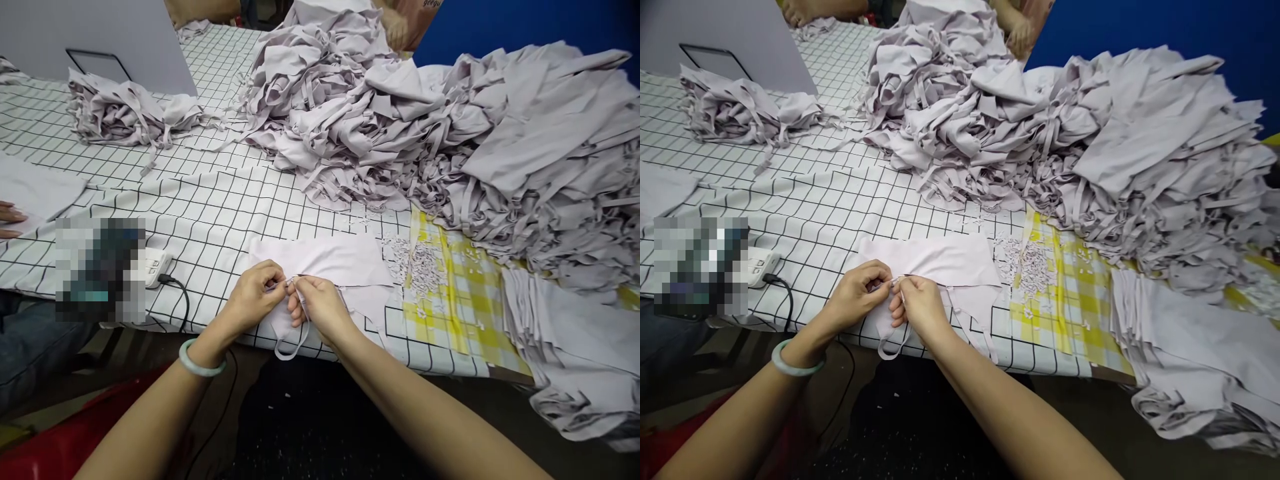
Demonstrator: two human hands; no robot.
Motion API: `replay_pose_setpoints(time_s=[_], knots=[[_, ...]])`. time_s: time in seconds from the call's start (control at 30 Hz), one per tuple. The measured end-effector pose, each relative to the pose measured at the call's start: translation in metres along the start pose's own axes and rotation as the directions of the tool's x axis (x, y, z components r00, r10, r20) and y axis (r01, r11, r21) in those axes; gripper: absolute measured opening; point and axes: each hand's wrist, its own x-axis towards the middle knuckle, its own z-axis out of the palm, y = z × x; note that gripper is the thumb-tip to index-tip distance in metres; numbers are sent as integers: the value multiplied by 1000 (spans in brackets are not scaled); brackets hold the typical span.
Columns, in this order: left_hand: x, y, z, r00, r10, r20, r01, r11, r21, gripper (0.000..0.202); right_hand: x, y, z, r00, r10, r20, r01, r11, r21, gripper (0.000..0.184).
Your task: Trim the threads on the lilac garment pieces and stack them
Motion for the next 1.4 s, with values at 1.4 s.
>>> replay_pose_setpoints(time_s=[1.4], knots=[[39, -17, -44, 935, -280, -216, 349, 830, 434, 24, 49, -57, -138, 642, -763, -79, 35, 132, -991, 21]])
